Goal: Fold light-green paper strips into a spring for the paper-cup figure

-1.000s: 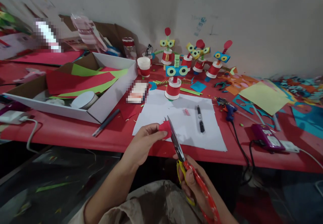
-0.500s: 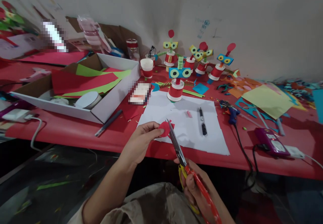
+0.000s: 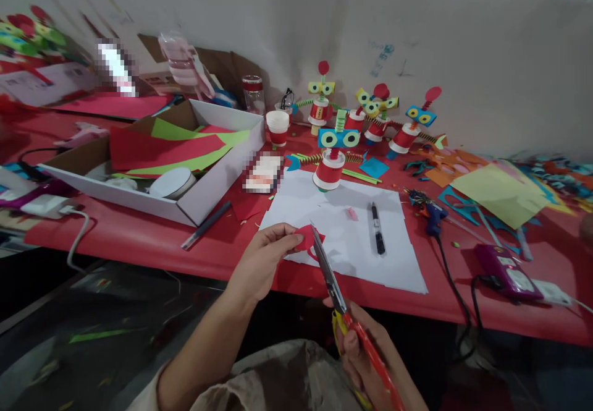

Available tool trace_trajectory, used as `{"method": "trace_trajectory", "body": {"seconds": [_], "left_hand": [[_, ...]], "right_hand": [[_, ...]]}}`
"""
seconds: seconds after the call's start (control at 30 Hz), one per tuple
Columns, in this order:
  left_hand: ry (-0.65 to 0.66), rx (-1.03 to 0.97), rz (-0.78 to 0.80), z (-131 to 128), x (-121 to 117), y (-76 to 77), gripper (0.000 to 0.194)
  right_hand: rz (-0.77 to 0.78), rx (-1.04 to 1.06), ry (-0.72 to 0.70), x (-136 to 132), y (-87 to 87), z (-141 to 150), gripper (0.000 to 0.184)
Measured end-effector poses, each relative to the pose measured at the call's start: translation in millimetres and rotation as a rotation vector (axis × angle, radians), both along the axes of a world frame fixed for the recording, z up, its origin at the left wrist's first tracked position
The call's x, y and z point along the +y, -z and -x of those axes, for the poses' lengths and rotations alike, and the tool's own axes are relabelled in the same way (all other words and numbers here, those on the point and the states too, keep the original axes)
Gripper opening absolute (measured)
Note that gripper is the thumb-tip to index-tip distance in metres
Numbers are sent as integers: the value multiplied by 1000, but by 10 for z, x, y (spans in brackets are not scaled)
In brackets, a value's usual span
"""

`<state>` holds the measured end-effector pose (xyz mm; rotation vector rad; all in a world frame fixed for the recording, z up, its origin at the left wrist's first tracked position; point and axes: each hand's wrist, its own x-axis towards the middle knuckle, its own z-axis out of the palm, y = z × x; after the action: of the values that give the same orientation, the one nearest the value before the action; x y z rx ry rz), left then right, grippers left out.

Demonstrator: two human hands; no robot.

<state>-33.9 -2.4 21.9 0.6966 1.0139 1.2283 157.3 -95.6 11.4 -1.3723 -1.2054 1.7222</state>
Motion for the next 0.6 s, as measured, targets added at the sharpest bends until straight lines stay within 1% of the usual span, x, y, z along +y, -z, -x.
{"method": "trace_trajectory", "body": {"seconds": [0.2,0.27,0.4,0.47,0.6], "left_hand": [[0,-23,18,-90,-20,-30,16],[26,-22,22,-89,-22,-21,15],[80,11,24,-82,-30,-2,13],[88,24,25,-81,-33,1,13],[117,43,34,-68,-26,-12,12]], "right_hand": [[-66,-16,-7,-18,45,-10,66],[-87,-31,-5,-13,81,-25,65],[-107,-29,-52,25,128,-57,70],[-89,-23,-63,36,107,-65,71],[-64,-34,-38,25,-10,-59,70]]}}
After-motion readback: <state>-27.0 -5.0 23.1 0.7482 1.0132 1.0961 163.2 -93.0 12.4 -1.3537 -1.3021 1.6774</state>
